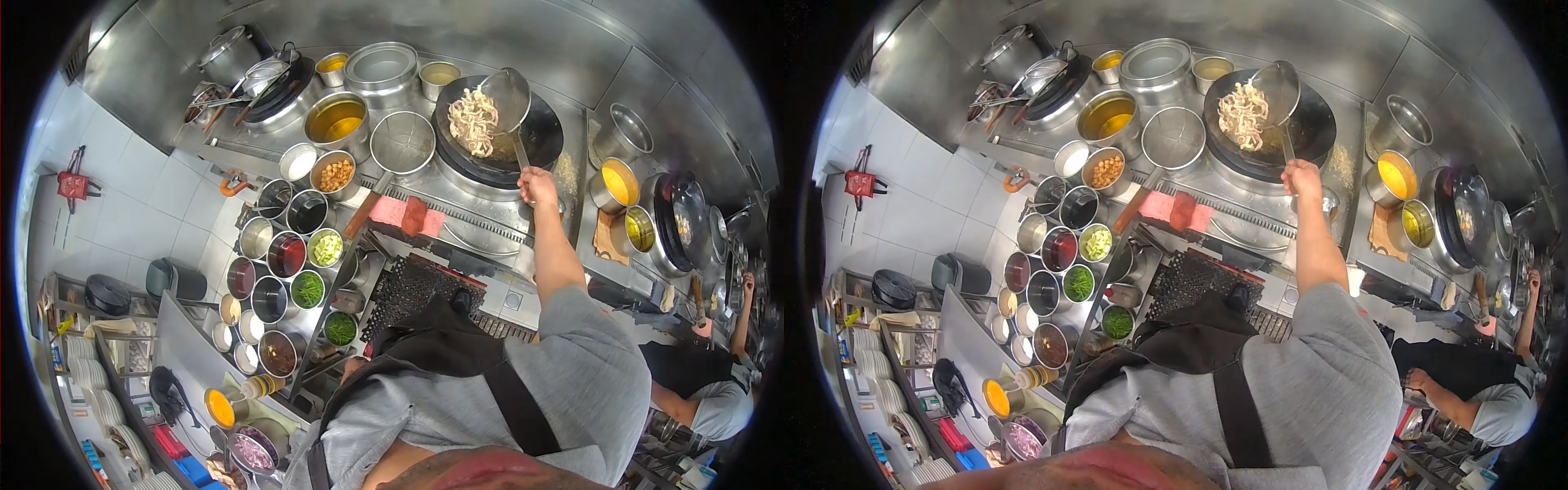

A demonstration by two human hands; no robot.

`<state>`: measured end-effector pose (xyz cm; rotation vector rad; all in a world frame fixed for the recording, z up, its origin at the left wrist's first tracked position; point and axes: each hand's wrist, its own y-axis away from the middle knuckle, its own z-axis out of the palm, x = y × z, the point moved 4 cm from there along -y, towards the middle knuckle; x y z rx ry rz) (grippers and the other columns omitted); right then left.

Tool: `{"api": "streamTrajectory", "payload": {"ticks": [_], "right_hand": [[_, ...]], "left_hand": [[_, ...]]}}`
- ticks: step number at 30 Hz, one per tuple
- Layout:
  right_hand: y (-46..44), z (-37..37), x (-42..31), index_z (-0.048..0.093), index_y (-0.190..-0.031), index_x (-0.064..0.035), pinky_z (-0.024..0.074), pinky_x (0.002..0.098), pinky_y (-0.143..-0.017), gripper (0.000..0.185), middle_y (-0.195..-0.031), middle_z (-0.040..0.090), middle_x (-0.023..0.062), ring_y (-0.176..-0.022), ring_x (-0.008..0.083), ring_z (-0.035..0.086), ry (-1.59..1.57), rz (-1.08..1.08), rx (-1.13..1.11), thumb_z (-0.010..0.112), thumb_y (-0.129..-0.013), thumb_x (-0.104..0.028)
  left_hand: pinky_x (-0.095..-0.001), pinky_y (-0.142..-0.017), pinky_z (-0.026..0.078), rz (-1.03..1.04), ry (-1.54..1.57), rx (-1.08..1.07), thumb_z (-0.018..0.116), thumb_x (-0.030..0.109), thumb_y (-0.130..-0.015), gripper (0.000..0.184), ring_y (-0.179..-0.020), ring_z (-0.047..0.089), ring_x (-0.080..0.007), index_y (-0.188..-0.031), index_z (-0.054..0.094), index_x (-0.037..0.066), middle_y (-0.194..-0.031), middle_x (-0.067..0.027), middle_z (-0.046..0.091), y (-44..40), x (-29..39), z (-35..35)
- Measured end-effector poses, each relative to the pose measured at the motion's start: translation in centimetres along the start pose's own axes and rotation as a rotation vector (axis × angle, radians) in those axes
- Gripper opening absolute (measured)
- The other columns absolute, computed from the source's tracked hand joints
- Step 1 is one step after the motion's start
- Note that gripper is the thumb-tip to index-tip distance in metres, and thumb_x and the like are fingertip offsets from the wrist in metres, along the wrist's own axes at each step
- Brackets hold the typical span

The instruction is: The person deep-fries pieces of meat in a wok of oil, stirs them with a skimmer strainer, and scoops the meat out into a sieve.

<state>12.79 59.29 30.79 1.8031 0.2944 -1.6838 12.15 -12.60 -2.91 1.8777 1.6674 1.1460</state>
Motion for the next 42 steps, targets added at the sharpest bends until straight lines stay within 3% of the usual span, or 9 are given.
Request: {"api": "streamTrajectory", "payload": {"ticks": [5,7,8,10,13,16,22,33,42], "right_hand": [[5.6,-2.0,-3.8,0.047,-0.118,0.0066,0.0337,0.0279,-0.029,0.039,-0.06,0.055,0.0071,-0.033,0.014,0.045,0.285,-0.081,0.024,0.05,-0.08,0.0],[7.1,-2.9,-4.4,0.052,-0.119,0.0023,0.0343,0.0277,-0.031,0.041,-0.061,0.057,0.0063,-0.038,0.0132,0.048,0.46,-0.134,0.038,0.048,-0.079,-0.001],[8.0,-3.2,-4.8,0.054,-0.12,-0.0007,0.0362,0.0281,-0.033,0.041,-0.061,0.057,0.0054,-0.038,0.0127,0.048,0.501,-0.148,0.047,0.047,-0.08,-0.002],[9.3,-3.7,-4.8,0.054,-0.119,0.0009,0.0351,0.028,-0.032,0.04,-0.061,0.058,0.0063,-0.036,0.0125,0.047,0.528,-0.178,0.04,0.048,-0.079,-0.001],[11.9,-4.3,-4.8,0.059,-0.114,-0.0007,0.0402,0.0319,-0.037,0.038,-0.061,0.06,0.0097,-0.039,0.0165,0.051,0.659,-0.21,0.053,0.05,-0.076,-0.003],[12.6,-7.0,-2.4,0.064,-0.105,-0.0059,0.048,0.0414,-0.064,0.032,-0.067,0.062,0.0182,-0.066,0.0311,0.063,1.035,-0.39,0.099,0.052,-0.076,-0.01],[15.9,-8.4,-4.8,0.064,-0.099,-0.0037,0.0473,0.0491,-0.076,0.027,-0.085,0.062,0.0258,-0.085,0.0417,0.06,1.402,-0.484,0.17,0.049,-0.077,-0.008],[8.8,-4.9,-5.5,0.063,-0.096,-0.0015,0.0465,0.0489,-0.081,0.024,-0.085,0.062,0.0246,-0.087,0.04,0.06,1.243,-0.586,0.293,0.051,-0.076,-0.008],[6.0,-5.7,-3.5,0.063,-0.101,-0.0066,0.0447,0.049,-0.084,0.026,-0.097,0.06,0.0256,-0.096,0.0408,0.057,1.269,-0.387,0.27,0.05,-0.078,-0.007]], "left_hand": [[-0.0389,-0.073,0.05,0.123,-0.107,0.003,0.06,0.028,-0.079,0.03,-0.085,0.067,-0.0261,-0.096,0.069,0.005,-0.092,-0.0161,0.068,-2.2,1.0,-1.0],[-0.0387,-0.076,0.049,0.482,-0.749,-0.007,0.062,0.032,-0.078,0.033,-0.087,0.066,-0.0278,-0.098,0.07,0.007,-0.095,-0.0167,0.068,-3.0,2.6,-0.5],[-0.0387,-0.076,0.049,0.493,-0.756,-0.013,0.062,0.032,-0.078,0.033,-0.087,0.066,-0.0278,-0.098,0.07,0.007,-0.095,-0.0167,0.068,-3.2,2.8,-0.5],[-0.0389,-0.077,0.049,0.028,-0.061,0.032,0.063,0.033,-0.075,0.032,-0.091,0.064,-0.0308,-0.097,0.07,0.01,-0.098,-0.0157,0.067,-4.1,1.5,-1.2],[-0.0399,-0.078,0.049,0.085,0.087,-0.041,0.064,0.034,-0.074,0.033,-0.093,0.063,-0.0321,-0.096,0.07,0.01,-0.1,-0.0152,0.067,-5.2,1.4,-1.3],[-0.04,-0.079,0.048,0.077,-0.053,-0.068,0.064,0.034,-0.074,0.033,-0.095,0.063,-0.0311,-0.098,0.069,0.012,-0.103,-0.0149,0.066,-5.7,2.0,-1.2],[-0.0403,-0.08,0.05,0.394,-0.691,-0.041,0.063,0.033,-0.075,0.034,-0.097,0.062,-0.0281,-0.102,0.066,0.012,-0.102,-0.012,0.066,-5.6,1.6,0.1],[-0.0398,-0.076,0.05,0.061,-0.075,-0.026,0.061,0.031,-0.076,0.029,-0.09,0.064,-0.0268,-0.096,0.066,0.011,-0.095,-0.0111,0.067,-3.4,-0.7,-0.5],[-0.0393,-0.072,0.05,0.022,-0.069,-0.081,0.059,0.029,-0.077,0.026,-0.084,0.065,-0.0256,-0.091,0.066,0.009,-0.09,-0.0102,0.068,-1.4,-0.9,1.9]]}}
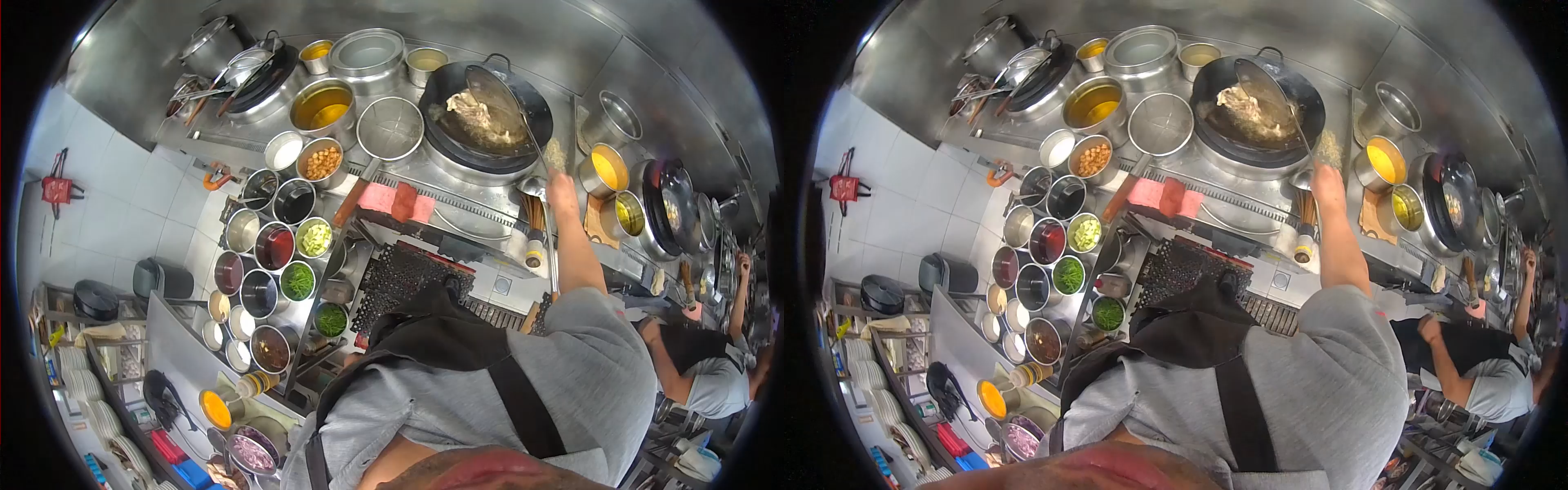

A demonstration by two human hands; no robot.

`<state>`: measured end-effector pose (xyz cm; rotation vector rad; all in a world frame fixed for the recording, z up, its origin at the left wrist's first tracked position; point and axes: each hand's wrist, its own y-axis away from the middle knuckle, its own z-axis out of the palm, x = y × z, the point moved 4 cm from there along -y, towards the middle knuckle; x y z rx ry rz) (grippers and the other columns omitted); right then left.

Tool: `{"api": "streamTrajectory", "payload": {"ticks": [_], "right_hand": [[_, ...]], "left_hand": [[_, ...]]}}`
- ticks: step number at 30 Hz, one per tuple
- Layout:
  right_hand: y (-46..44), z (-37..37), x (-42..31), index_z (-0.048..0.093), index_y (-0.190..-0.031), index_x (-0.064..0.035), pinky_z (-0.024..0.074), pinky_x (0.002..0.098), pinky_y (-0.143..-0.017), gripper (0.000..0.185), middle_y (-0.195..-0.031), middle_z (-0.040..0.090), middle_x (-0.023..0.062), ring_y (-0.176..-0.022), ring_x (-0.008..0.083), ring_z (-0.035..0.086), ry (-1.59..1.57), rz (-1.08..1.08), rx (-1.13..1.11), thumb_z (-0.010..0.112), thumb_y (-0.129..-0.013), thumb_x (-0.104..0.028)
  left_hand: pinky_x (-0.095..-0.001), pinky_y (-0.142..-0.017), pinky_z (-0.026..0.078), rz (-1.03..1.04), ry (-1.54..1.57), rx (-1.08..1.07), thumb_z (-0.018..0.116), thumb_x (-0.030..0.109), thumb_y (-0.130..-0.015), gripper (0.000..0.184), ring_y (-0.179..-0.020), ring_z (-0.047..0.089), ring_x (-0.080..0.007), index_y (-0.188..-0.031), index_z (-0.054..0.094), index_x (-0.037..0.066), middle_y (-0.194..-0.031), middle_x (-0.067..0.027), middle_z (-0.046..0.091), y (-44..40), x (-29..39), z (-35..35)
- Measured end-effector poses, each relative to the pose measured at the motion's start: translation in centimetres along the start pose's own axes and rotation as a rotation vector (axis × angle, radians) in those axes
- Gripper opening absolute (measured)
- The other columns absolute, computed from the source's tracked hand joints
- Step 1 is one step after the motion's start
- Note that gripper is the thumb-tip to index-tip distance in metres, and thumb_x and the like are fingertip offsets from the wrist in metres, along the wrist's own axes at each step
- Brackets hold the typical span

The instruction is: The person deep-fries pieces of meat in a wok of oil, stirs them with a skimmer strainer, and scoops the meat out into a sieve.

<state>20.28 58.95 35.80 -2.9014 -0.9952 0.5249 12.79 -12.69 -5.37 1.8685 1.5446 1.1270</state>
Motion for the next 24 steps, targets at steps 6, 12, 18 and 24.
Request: {"api": "streamTrajectory", "payload": {"ticks": [6,12,18,24], "right_hand": [[-1.7,0.6,-1.2,0.061,-0.101,-0.0042,0.0445,0.0497,-0.083,0.024,-0.096,0.059,0.0264,-0.095,0.0413,0.056,-0.102,-0.01,0.086,0.051,-0.079,-0.008],[1.8,0.7,-0.7,0.061,-0.113,-0.01,0.0452,0.0482,-0.082,0.035,-0.091,0.061,0.0251,-0.091,0.0417,0.058,-0.14,-0.127,0.018,0.054,-0.079,-0.01],[4.7,-3.3,5.5,0.06,-0.116,-0.0111,0.0465,0.0459,-0.081,0.037,-0.094,0.061,0.0254,-0.091,0.0403,0.059,-0.141,-0.074,-0.074,0.056,-0.08,-0.011],[1.6,-2.7,6.3,0.061,-0.113,-0.006,0.0469,0.0452,-0.08,0.034,-0.093,0.062,0.026,-0.091,0.0403,0.059,-0.108,0.011,-0.014,0.054,-0.079,-0.008]], "left_hand": [[-0.0389,-0.069,0.05,-0.007,0.012,-0.023,0.058,0.028,-0.078,0.024,-0.081,0.065,-0.0248,-0.088,0.067,0.008,-0.086,-0.0096,0.068,-0.6,2.3,-2.0],[-0.0386,-0.067,0.05,-0.176,0.437,-0.024,0.057,0.027,-0.079,0.023,-0.077,0.066,-0.024,-0.084,0.067,0.007,-0.082,-0.0091,0.069,1.7,11.9,-9.9],[-0.0371,-0.075,0.053,0.022,0.008,0.102,0.055,0.028,-0.078,0.034,-0.083,0.067,-0.0269,-0.102,0.067,0.008,-0.09,-0.0146,0.068,-1.4,15.4,-10.5],[-0.0392,-0.078,0.052,0.241,-0.227,0.018,0.056,0.035,-0.076,0.031,-0.091,0.065,-0.0288,-0.094,0.069,0.013,-0.092,-0.0131,0.068,-10.0,13.5,-5.3]]}}
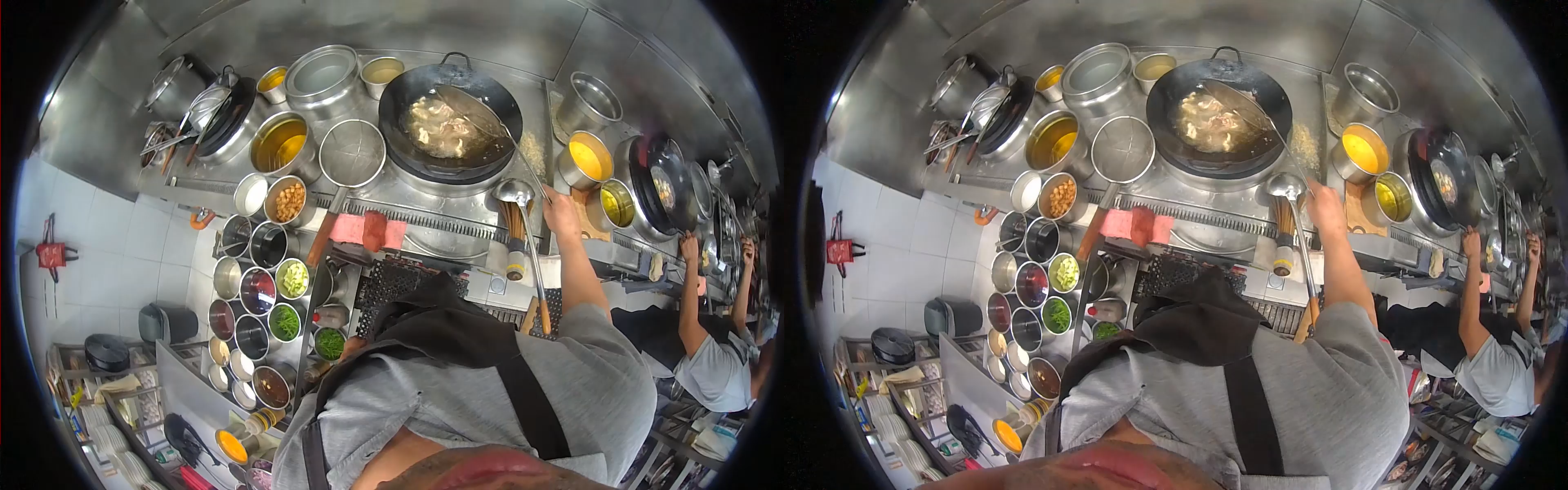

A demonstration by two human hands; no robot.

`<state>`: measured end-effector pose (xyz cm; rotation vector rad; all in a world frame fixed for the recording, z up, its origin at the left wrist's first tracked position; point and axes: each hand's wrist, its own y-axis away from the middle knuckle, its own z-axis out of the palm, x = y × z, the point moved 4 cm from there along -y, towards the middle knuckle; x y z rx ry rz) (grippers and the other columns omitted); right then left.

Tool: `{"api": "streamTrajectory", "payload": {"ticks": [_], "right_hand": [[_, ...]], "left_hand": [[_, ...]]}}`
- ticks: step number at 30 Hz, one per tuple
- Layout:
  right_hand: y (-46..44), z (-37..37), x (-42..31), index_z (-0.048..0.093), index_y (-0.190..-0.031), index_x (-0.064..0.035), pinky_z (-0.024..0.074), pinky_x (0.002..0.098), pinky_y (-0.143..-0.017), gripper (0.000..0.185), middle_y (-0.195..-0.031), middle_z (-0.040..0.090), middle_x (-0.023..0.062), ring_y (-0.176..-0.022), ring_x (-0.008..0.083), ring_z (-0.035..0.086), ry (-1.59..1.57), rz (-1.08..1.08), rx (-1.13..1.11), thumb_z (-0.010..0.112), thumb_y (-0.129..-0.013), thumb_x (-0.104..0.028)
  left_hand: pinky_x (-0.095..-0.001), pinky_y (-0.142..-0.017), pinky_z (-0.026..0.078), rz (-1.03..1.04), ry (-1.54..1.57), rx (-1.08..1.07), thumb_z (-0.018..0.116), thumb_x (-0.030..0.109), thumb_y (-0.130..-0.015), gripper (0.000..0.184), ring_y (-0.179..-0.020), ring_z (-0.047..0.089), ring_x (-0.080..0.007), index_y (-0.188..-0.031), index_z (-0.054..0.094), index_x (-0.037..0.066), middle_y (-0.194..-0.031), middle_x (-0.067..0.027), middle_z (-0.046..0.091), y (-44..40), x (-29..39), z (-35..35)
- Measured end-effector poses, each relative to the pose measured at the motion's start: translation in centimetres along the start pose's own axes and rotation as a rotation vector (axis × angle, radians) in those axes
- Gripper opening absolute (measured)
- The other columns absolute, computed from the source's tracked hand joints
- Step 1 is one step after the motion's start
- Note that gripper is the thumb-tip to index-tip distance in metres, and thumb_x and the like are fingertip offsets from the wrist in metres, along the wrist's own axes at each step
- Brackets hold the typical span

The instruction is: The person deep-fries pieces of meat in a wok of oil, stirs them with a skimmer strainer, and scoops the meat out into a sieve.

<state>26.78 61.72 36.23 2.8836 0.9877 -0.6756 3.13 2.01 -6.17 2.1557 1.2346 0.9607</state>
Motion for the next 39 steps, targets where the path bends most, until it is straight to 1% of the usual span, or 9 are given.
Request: {"api": "streamTrajectory", "payload": {"ticks": [6,13,19,23,25,29,31,32,39], "right_hand": [[-1.0,-0.4,0.0,0.06,-0.113,-0.0078,0.0466,0.0479,-0.079,0.035,-0.091,0.061,0.0264,-0.09,0.0413,0.059,-0.076,0.025,0.137,0.054,-0.078,-0.007],[-5.7,6.5,-2.6,0.062,-0.107,-0.0065,0.0461,0.0498,-0.079,0.032,-0.086,0.061,0.0263,-0.086,0.0424,0.059,0.052,-0.036,0.021,0.05,-0.077,-0.006],[-3.4,1.5,-5.5,0.061,-0.112,-0.007,0.0461,0.0476,-0.081,0.035,-0.088,0.061,0.0268,-0.09,0.0412,0.058,-0.133,-0.067,0.017,0.053,-0.077,-0.007],[0.9,2.8,-3.2,0.06,-0.114,-0.0071,0.0455,0.0473,-0.084,0.036,-0.095,0.062,0.0252,-0.094,0.0406,0.059,-0.074,-0.016,0.028,0.054,-0.079,-0.009],[1.8,3.4,-2.9,0.059,-0.116,-0.0071,0.044,0.0475,-0.087,0.036,-0.1,0.062,0.0243,-0.096,0.0403,0.058,-0.036,0.027,-0.005,0.053,-0.081,-0.011],[2.5,2.2,-6.6,0.059,-0.117,-0.0069,0.0444,0.0471,-0.087,0.036,-0.099,0.062,0.0246,-0.096,0.0396,0.058,0.072,0.082,0.044,0.051,-0.082,-0.014],[2.6,1.2,-8.2,0.058,-0.118,-0.0074,0.0444,0.0486,-0.085,0.037,-0.093,0.063,0.0242,-0.093,0.0397,0.059,-0.035,0.132,0.088,0.052,-0.081,-0.014],[2.6,1.4,-8.3,0.058,-0.115,-0.0065,0.0442,0.0494,-0.084,0.036,-0.09,0.063,0.0244,-0.094,0.0396,0.059,-0.016,0.142,0.117,0.051,-0.081,-0.013],[-4.5,6.6,-8.3,0.062,-0.108,-0.005,0.047,0.0484,-0.081,0.032,-0.09,0.063,0.0235,-0.089,0.0403,0.06,0.326,0.061,0.053,0.05,-0.079,-0.004]], "left_hand": [[-0.042,-0.075,0.052,0.318,-0.534,-0.057,0.059,0.032,-0.072,0.026,-0.089,0.065,-0.028,-0.085,0.069,0.012,-0.09,-0.0133,0.068,-1.1,5.0,-4.8],[-0.0419,-0.064,0.054,0.549,-0.349,0.099,0.063,0.021,-0.062,0.016,-0.077,0.067,-0.0295,-0.072,0.07,0.011,-0.08,-0.0139,0.068,-5.5,9.5,-4.5],[-0.0419,-0.064,0.054,0.021,0.269,-0.059,0.061,0.023,-0.068,0.025,-0.079,0.068,-0.0302,-0.087,0.069,0.009,-0.092,-0.0161,0.067,-3.2,14.1,-5.5],[-0.0403,-0.063,0.054,0.387,-0.033,0.1,0.057,0.024,-0.074,0.029,-0.078,0.068,-0.0282,-0.094,0.067,0.006,-0.096,-0.0154,0.067,-7.1,10.6,-3.4],[-0.0394,-0.064,0.054,0.058,-0.203,-0.12,0.056,0.021,-0.077,0.026,-0.077,0.067,-0.0283,-0.094,0.068,0.006,-0.096,-0.0147,0.067,-3.5,11.4,-7.0],[-0.039,-0.064,0.054,0.138,-0.183,-0.267,0.061,0.018,-0.075,0.025,-0.077,0.067,-0.03,-0.095,0.067,0.007,-0.096,-0.0137,0.068,-8.3,3.9,-8.1],[-0.0397,-0.067,0.054,0.424,-0.705,-0.264,0.066,0.017,-0.07,0.021,-0.08,0.066,-0.0315,-0.088,0.069,0.007,-0.094,-0.0143,0.068,-11.4,1.5,-7.2],[-0.0407,-0.073,0.054,0.693,-0.608,0.035,0.07,0.018,-0.065,0.021,-0.084,0.066,-0.0315,-0.083,0.07,0.008,-0.093,-0.0153,0.068,-10.7,1.4,-8.0],[-0.041,-0.081,0.052,0.394,-0.832,-0.386,0.075,0.022,-0.063,0.03,-0.092,0.064,-0.032,-0.09,0.071,0.009,-0.099,-0.0154,0.066,-6.7,-5.3,-3.9]]}}
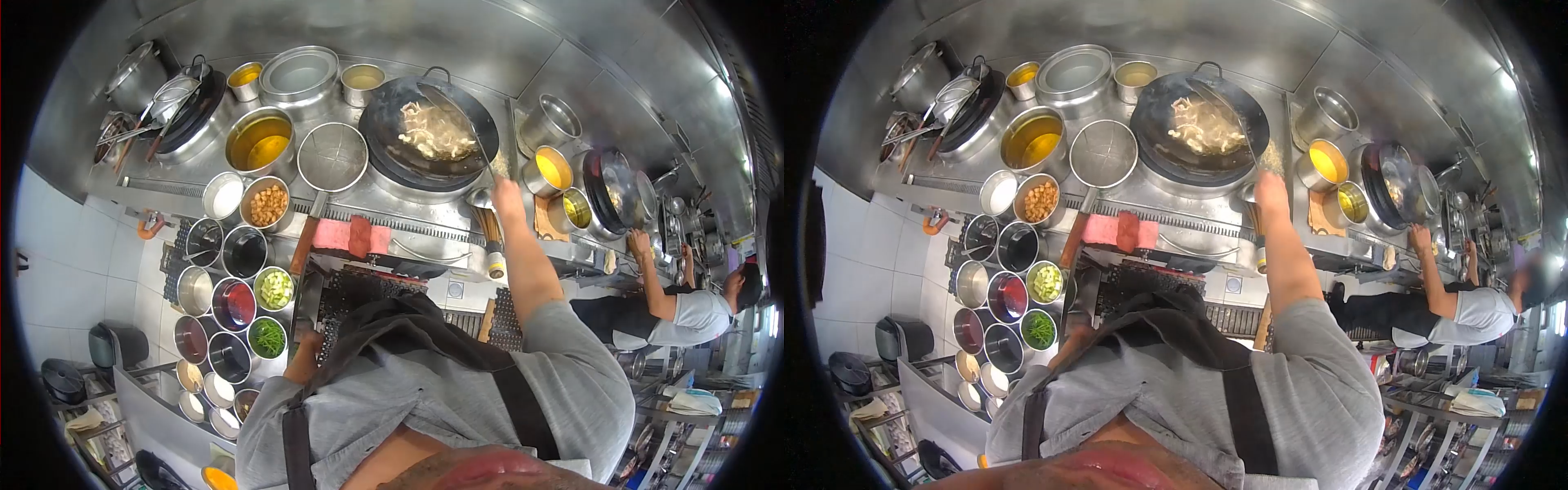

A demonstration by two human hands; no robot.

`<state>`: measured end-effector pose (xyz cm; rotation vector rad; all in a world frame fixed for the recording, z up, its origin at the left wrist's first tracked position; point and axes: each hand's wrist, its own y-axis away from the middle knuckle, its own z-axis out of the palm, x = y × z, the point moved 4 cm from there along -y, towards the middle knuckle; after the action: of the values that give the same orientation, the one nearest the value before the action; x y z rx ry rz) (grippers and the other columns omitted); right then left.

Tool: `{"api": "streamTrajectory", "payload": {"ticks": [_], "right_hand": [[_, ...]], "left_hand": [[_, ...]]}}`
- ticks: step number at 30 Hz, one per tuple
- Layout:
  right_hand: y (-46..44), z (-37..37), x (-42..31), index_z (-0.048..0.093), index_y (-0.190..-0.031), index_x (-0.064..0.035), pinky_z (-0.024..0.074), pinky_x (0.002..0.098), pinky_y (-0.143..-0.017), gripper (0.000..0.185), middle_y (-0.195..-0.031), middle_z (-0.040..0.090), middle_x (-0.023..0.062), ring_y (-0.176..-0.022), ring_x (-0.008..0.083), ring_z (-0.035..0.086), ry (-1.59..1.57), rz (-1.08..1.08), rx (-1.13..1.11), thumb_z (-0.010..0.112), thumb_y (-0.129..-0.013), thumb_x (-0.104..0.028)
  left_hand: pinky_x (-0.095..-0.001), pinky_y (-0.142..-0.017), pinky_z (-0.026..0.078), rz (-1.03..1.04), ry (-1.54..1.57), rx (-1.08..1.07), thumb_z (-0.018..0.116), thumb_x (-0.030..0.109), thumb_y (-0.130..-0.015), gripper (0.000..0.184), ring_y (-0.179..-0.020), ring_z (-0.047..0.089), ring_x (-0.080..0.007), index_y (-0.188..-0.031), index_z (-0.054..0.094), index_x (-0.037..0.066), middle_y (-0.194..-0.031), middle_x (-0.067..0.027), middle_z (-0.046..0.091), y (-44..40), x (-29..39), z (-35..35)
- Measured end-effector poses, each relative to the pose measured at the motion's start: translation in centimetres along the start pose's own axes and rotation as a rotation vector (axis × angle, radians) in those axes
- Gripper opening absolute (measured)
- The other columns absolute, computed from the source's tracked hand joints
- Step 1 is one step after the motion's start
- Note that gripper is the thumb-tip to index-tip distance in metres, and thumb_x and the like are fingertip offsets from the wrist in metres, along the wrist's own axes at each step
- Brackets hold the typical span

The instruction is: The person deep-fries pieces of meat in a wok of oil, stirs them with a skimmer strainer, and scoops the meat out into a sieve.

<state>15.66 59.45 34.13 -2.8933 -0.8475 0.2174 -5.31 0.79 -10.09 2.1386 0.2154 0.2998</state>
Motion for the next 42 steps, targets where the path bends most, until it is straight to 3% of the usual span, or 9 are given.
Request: {"api": "streamTrajectory", "payload": {"ticks": [6,9,18,25,28,30,36,39,42], "right_hand": [[-0.6,-3.4,-4.4,0.061,-0.112,-0.0068,0.0469,0.0479,-0.082,0.035,-0.092,0.063,0.0235,-0.09,0.0394,0.06,-0.092,-0.043,0.11,0.052,-0.079,-0.005],[1.2,-4.2,-5.6,0.061,-0.113,-0.0093,0.0466,0.047,-0.083,0.037,-0.094,0.062,0.0243,-0.093,0.039,0.059,-0.093,-0.061,0.013,0.052,-0.078,-0.005],[9.0,-8.6,-5.3,0.061,-0.114,-0.0094,0.0489,0.0437,-0.078,0.037,-0.085,0.063,0.0239,-0.086,0.0371,0.063,-0.19,0.011,0.065,0.054,-0.077,-0.013],[8.6,-4.5,-3.9,0.062,-0.112,-0.0096,0.0458,0.0451,-0.086,0.037,-0.098,0.061,0.0249,-0.098,0.0392,0.057,-0.268,0.141,-0.047,0.051,-0.077,-0.009],[7.8,-4.4,-1.7,0.061,-0.113,-0.0088,0.0453,0.0452,-0.087,0.038,-0.101,0.06,0.025,-0.099,0.039,0.057,-0.255,0.152,0.028,0.05,-0.077,-0.009],[7.3,-4.9,0.1,0.061,-0.112,-0.0056,0.0472,0.0429,-0.083,0.037,-0.091,0.064,0.0246,-0.091,0.0375,0.062,-0.301,0.129,0.101,0.053,-0.077,-0.011],[5.1,-4.7,0.3,0.064,-0.107,-0.0083,0.0467,0.045,-0.083,0.033,-0.092,0.065,0.0225,-0.092,0.0367,0.062,-0.176,0.288,0.16,0.053,-0.076,-0.013],[3.2,-1.5,0.5,0.065,-0.102,-0.0051,0.0472,0.0455,-0.082,0.029,-0.092,0.063,0.0245,-0.093,0.0392,0.06,-0.419,0.403,-0.011,0.055,-0.075,-0.008],[2.2,-1.4,-0.9,0.065,-0.101,-0.0046,0.0474,0.0452,-0.082,0.027,-0.092,0.063,0.0247,-0.094,0.0394,0.06,-0.34,0.264,0.178,0.055,-0.075,-0.006]], "left_hand": [[-0.0411,-0.069,0.054,-0.023,0.382,0.429,0.066,0.022,-0.075,0.022,-0.083,0.066,-0.0312,-0.091,0.069,0.008,-0.093,-0.0146,0.068,6.0,1.1,-3.2],[-0.042,-0.058,0.053,-0.253,1.309,0.219,0.06,0.023,-0.08,0.024,-0.071,0.066,-0.0303,-0.094,0.066,0.005,-0.084,-0.0152,0.066,6.9,0.6,-3.5],[-0.0409,-0.052,0.052,-0.272,1.12,0.148,0.056,0.022,-0.084,0.025,-0.066,0.064,-0.0278,-0.098,0.063,0.002,-0.083,-0.0153,0.064,5.8,-0.9,0.1],[-0.0403,-0.053,0.052,-0.407,1.485,0.095,0.056,0.02,-0.084,0.024,-0.069,0.064,-0.0271,-0.099,0.063,0.002,-0.086,-0.0153,0.064,4.2,-1.7,0.6],[-0.04,-0.053,0.052,-0.105,1.116,0.096,0.056,0.022,-0.084,0.026,-0.073,0.064,-0.0271,-0.101,0.063,0.003,-0.091,-0.015,0.064,2.5,-2.3,0.8],[-0.0396,-0.054,0.053,-0.358,1.496,0.029,0.056,0.024,-0.084,0.028,-0.075,0.064,-0.0273,-0.103,0.063,0.004,-0.093,-0.0144,0.064,2.0,-2.6,1.0],[-0.0394,-0.056,0.053,-0.365,1.346,0.013,0.057,0.023,-0.082,0.026,-0.075,0.064,-0.0267,-0.1,0.064,0.005,-0.093,-0.0141,0.065,2.4,-2.2,1.3],[-0.0393,-0.057,0.053,-0.385,1.294,0.005,0.058,0.022,-0.081,0.024,-0.074,0.065,-0.0264,-0.097,0.065,0.005,-0.093,-0.014,0.065,2.2,-2.3,1.4],[-0.0392,-0.059,0.054,-0.414,1.266,0.001,0.059,0.022,-0.08,0.023,-0.074,0.065,-0.0261,-0.095,0.066,0.005,-0.092,-0.0138,0.066,2.1,-2.7,1.1]]}}
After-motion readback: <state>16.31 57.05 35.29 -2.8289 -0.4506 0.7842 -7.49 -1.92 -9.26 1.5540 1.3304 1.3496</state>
